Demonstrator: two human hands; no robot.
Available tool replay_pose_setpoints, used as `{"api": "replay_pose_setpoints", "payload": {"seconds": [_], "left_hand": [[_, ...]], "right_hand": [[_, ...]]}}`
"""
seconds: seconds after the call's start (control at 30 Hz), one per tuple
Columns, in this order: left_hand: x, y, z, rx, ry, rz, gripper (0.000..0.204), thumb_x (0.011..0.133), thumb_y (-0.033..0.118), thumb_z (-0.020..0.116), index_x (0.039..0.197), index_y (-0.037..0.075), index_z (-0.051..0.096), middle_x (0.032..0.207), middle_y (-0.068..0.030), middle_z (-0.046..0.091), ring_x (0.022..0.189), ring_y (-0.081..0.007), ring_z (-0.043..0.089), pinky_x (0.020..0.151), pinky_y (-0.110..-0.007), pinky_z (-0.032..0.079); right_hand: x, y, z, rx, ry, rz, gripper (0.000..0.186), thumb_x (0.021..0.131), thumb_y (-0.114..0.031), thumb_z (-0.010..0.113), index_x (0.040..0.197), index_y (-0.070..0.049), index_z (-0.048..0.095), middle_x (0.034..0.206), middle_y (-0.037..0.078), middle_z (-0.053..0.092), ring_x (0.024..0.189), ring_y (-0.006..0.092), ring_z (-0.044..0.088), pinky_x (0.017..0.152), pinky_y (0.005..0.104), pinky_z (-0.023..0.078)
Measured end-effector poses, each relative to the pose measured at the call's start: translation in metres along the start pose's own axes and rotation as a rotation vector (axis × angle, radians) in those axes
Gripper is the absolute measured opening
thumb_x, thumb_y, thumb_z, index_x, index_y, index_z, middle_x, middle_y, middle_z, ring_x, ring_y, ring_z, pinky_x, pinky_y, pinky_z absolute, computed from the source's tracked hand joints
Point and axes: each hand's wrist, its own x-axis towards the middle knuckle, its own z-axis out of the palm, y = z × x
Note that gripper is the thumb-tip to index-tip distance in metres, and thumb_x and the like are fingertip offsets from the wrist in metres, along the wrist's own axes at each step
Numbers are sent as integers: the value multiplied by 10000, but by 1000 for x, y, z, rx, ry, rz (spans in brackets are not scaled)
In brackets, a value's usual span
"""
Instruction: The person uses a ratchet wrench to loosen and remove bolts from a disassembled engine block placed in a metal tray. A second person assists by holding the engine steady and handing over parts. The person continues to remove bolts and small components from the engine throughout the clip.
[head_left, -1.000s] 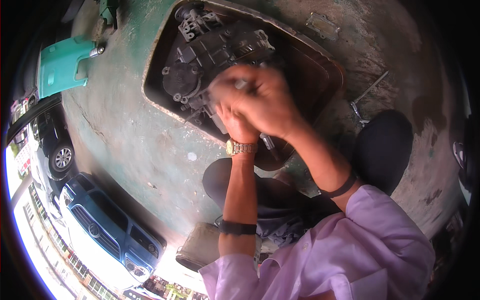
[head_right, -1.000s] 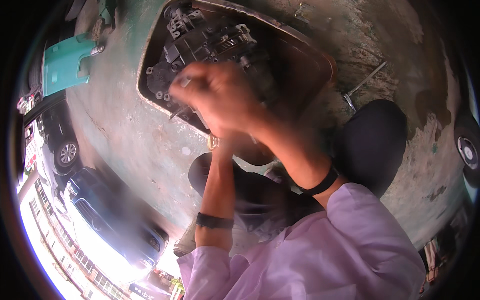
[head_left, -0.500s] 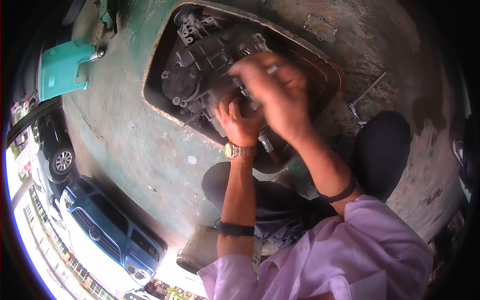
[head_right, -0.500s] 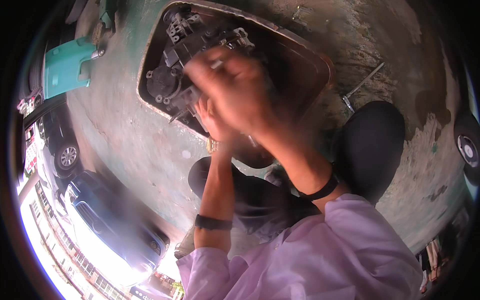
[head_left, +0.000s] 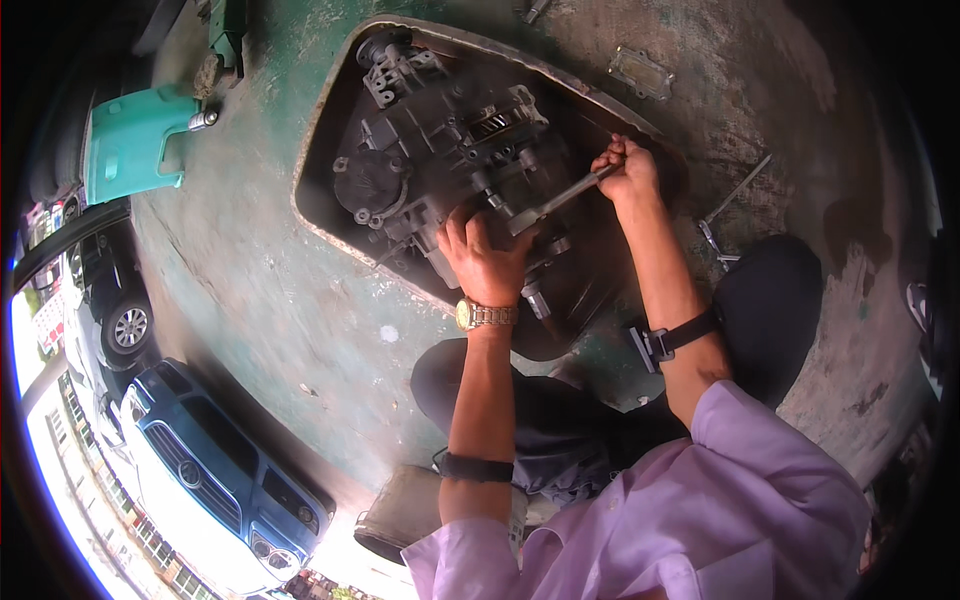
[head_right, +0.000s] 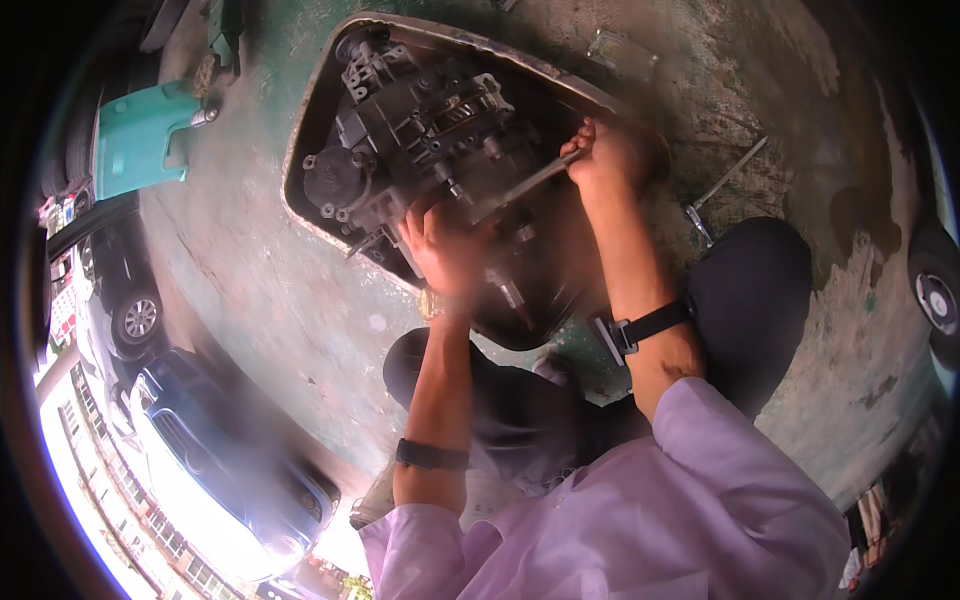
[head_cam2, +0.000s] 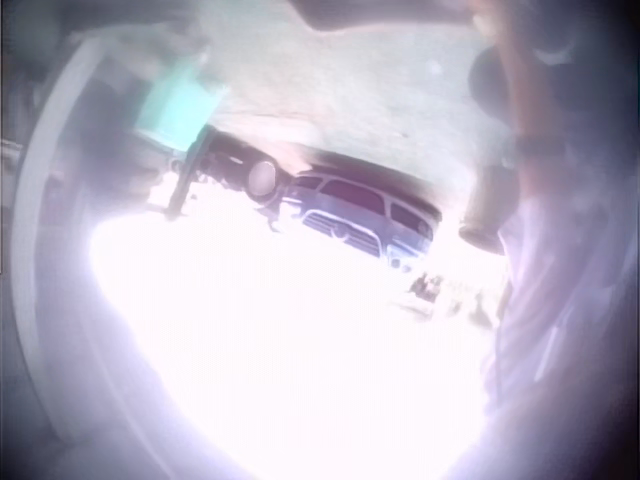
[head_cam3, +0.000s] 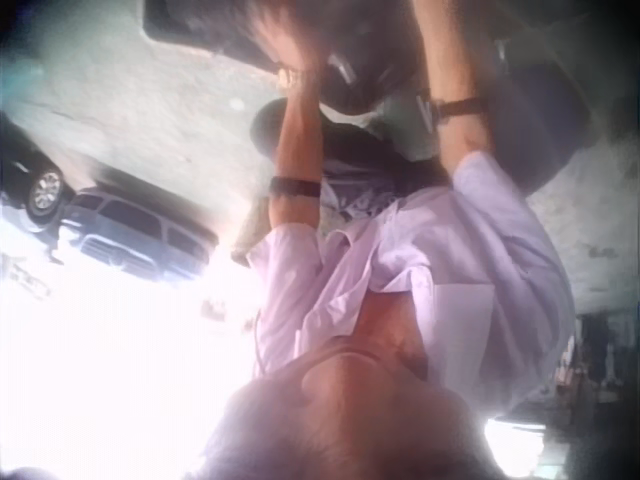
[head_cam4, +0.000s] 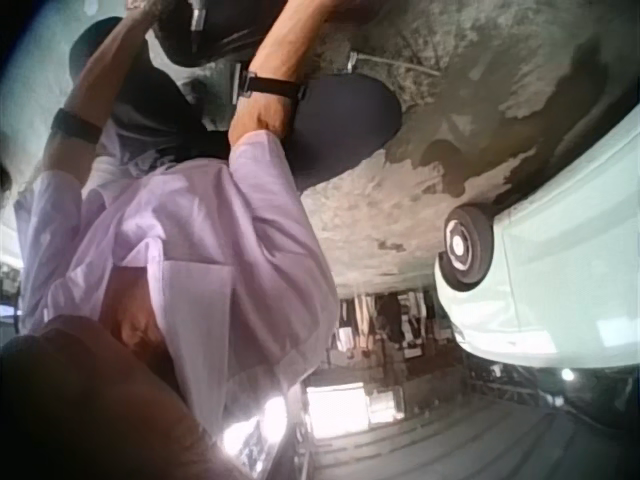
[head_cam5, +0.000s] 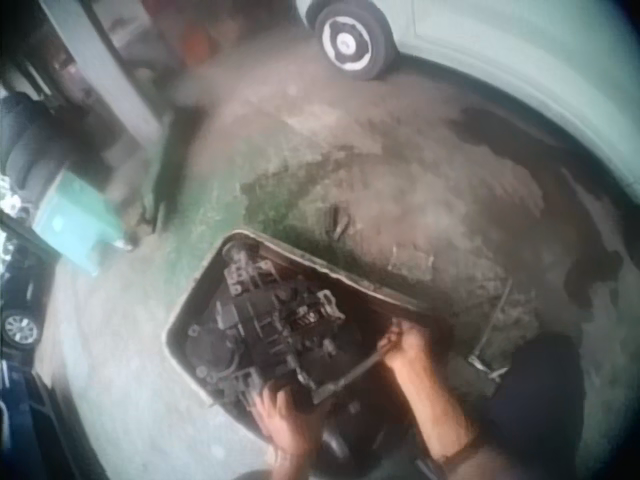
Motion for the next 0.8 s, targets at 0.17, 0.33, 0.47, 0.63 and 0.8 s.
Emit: {"api": "replay_pose_setpoints", "payload": {"seconds": [0.17,0.33,0.47,0.63,0.8], "left_hand": [[1,2,-2,0,-29,-39,573,522,200,904,973,-1,612,1142,-184,586,1044,-410,526,899,-514,445],[-3,7,-10,58,-74,-70,532,585,234,872,993,8,617,1142,-190,589,1067,-385,537,937,-510,422],[-6,12,-10,48,-48,-114,577,591,271,880,1020,-5,611,1150,-196,591,1062,-393,533,934,-512,424],[-6,2,-7,63,-56,-41,622,570,295,897,1029,-13,610,1151,-195,591,1056,-405,529,924,-513,432],[0,-3,-3,53,-56,11,668,550,318,913,1038,-20,609,1152,-195,592,1051,-417,525,914,-514,439]], "right_hand": [[-68,30,12,-64,-457,-444,180,1013,-203,538,976,-50,623,651,-34,433,556,83,362,549,265,325],[-182,100,24,-1224,-1176,-1261,146,833,-217,714,945,-125,717,713,95,661,647,195,635,702,325,506],[-182,137,7,-1505,-1303,-1141,131,764,-227,742,828,-124,691,690,93,648,652,313,632,704,390,503],[-168,109,19,-1063,-1238,-1139,140,832,-230,733,854,-98,694,694,86,647,578,271,578,616,394,474],[-163,40,34,-636,-838,-656,230,996,-215,596,917,-13,672,600,-39,490,535,38,383,476,241,305]]}}
